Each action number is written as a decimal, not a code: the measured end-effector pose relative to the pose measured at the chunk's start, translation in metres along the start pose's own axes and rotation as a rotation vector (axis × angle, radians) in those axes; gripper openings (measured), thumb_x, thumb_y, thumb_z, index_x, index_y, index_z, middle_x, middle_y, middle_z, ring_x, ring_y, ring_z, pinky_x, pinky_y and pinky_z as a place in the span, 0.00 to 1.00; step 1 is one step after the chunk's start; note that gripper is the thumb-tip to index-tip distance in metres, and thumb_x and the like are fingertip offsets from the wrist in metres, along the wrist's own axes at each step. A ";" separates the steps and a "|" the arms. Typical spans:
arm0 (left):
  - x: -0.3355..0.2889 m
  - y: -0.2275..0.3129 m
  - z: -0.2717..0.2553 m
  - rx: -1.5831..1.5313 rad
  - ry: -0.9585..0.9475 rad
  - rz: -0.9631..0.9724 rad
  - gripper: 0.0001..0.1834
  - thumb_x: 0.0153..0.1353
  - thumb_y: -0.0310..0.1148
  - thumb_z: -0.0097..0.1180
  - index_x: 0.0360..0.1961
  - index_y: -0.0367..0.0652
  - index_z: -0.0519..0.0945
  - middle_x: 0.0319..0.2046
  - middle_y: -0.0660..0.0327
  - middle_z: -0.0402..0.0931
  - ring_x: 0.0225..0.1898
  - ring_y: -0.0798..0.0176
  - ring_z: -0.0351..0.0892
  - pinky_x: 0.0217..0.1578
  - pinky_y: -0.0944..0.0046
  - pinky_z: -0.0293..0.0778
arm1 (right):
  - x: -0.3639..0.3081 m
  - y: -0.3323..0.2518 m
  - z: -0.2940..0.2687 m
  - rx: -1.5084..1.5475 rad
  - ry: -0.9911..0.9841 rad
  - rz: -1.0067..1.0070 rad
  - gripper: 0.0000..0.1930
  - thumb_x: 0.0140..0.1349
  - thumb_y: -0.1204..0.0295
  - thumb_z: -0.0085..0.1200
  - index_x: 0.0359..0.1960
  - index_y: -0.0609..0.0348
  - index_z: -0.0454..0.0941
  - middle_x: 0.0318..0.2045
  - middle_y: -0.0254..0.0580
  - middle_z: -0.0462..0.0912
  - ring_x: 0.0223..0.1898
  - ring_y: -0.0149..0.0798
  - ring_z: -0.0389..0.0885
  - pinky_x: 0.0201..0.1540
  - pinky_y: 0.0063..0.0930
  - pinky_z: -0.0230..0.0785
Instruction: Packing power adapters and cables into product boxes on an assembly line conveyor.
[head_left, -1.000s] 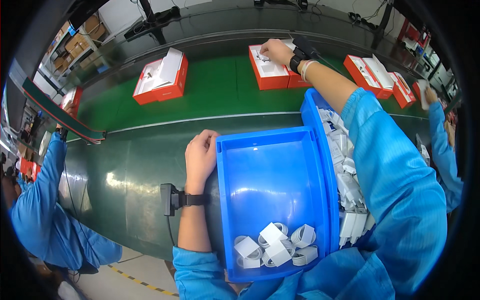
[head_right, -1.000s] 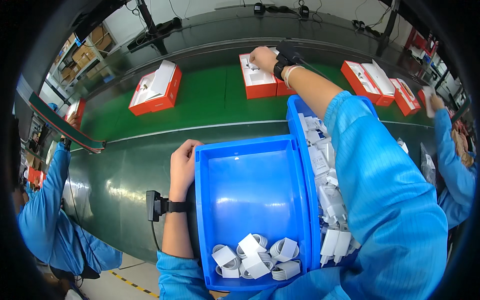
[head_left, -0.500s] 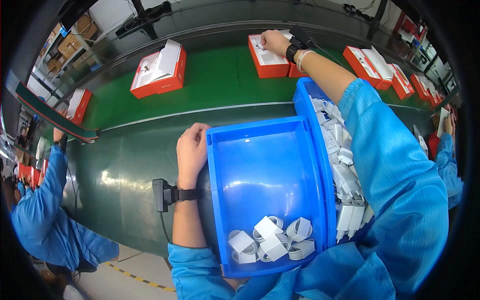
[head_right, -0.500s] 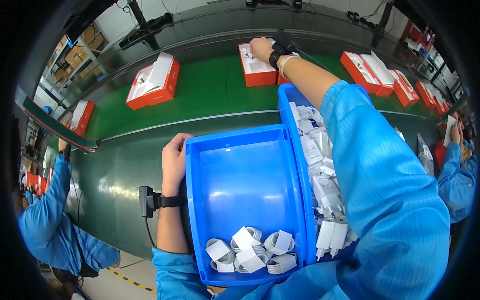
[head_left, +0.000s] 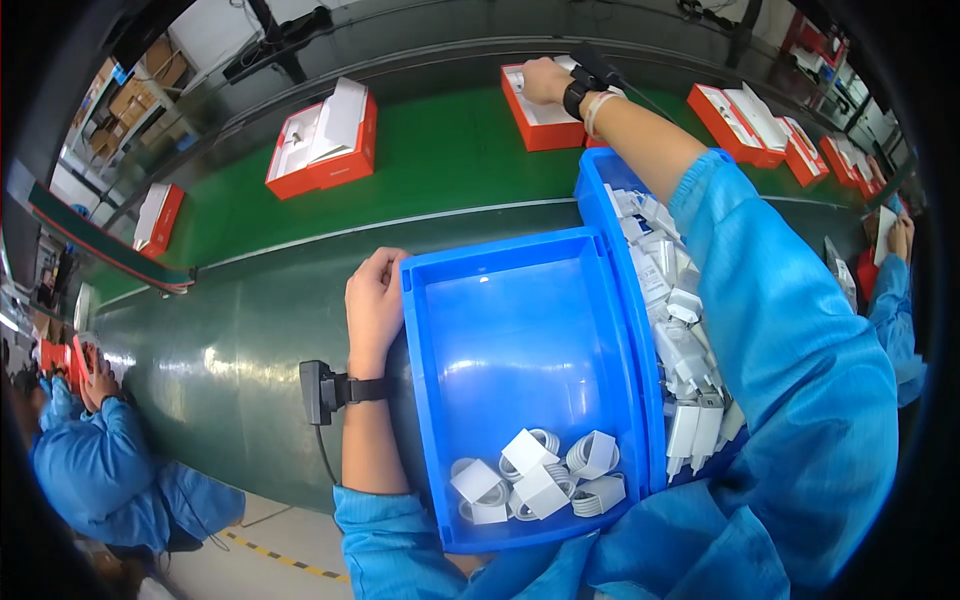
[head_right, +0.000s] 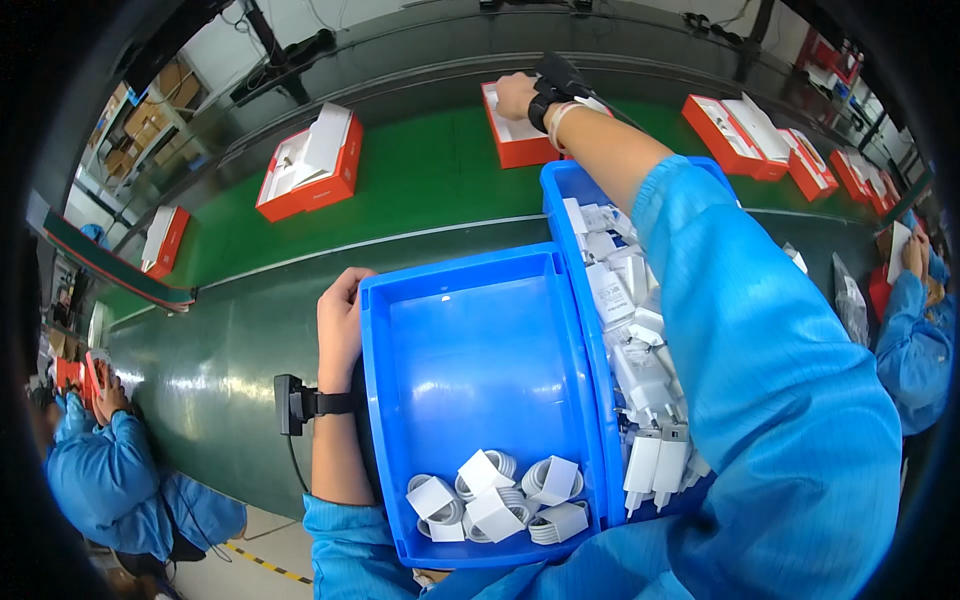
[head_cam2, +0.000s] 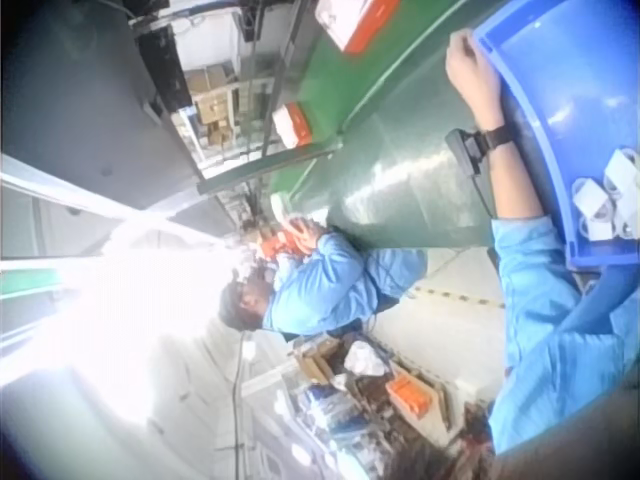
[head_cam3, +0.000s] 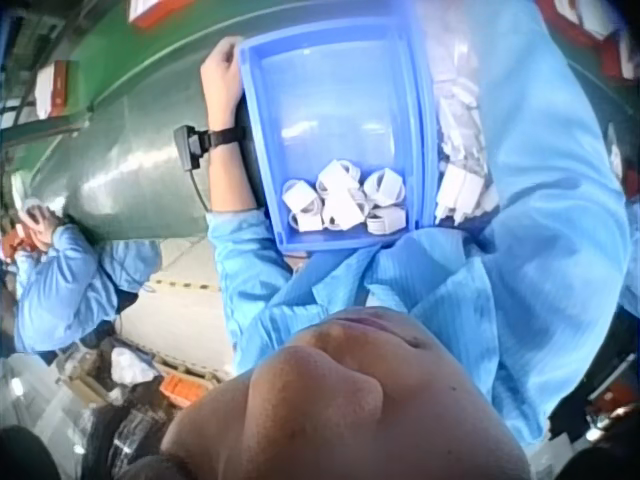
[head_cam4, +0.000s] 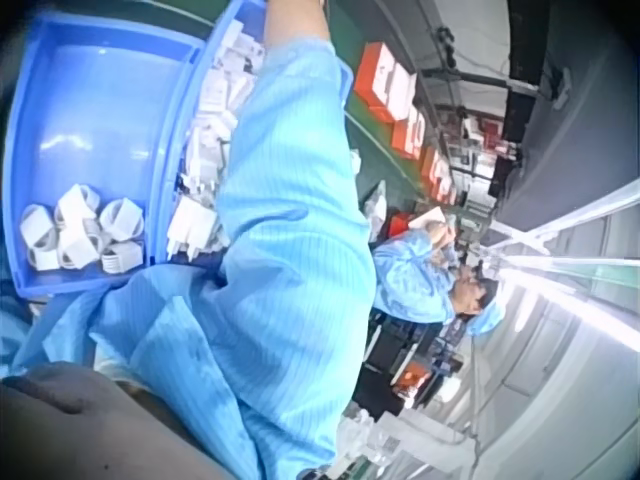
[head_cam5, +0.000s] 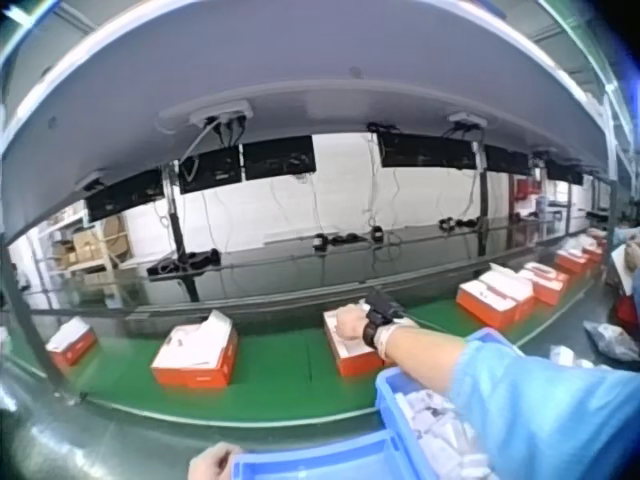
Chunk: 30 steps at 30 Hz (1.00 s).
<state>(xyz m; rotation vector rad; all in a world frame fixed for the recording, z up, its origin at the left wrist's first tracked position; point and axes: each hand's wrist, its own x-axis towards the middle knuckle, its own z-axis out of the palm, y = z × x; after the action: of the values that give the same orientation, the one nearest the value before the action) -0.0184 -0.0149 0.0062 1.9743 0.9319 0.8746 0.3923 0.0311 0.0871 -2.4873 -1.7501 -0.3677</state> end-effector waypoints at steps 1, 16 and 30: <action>0.000 0.001 -0.001 0.020 -0.010 0.002 0.11 0.63 0.35 0.55 0.35 0.37 0.82 0.22 0.57 0.76 0.24 0.63 0.74 0.29 0.64 0.71 | -0.001 -0.005 -0.007 0.017 0.057 -0.007 0.12 0.54 0.73 0.51 0.32 0.70 0.83 0.37 0.65 0.83 0.40 0.61 0.83 0.46 0.47 0.77; 0.019 -0.001 -0.007 -0.081 -0.009 0.005 0.12 0.65 0.34 0.54 0.37 0.35 0.82 0.24 0.56 0.81 0.26 0.68 0.78 0.31 0.67 0.74 | -0.271 -0.169 -0.114 0.642 -1.005 -1.360 0.24 0.63 0.55 0.56 0.40 0.71 0.73 0.36 0.57 0.76 0.45 0.56 0.76 0.47 0.44 0.70; 0.004 0.013 0.010 0.132 0.023 0.083 0.12 0.61 0.37 0.55 0.36 0.40 0.83 0.28 0.51 0.82 0.30 0.51 0.82 0.33 0.58 0.75 | -0.279 -0.166 -0.131 0.336 -0.935 -1.222 0.23 0.57 0.61 0.59 0.53 0.53 0.70 0.37 0.49 0.77 0.38 0.56 0.80 0.39 0.48 0.74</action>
<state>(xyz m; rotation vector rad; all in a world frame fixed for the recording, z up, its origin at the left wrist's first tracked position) -0.0043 -0.0205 0.0132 2.1325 0.9476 0.9038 0.1278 -0.1938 0.1345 -1.0603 -3.0891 1.1244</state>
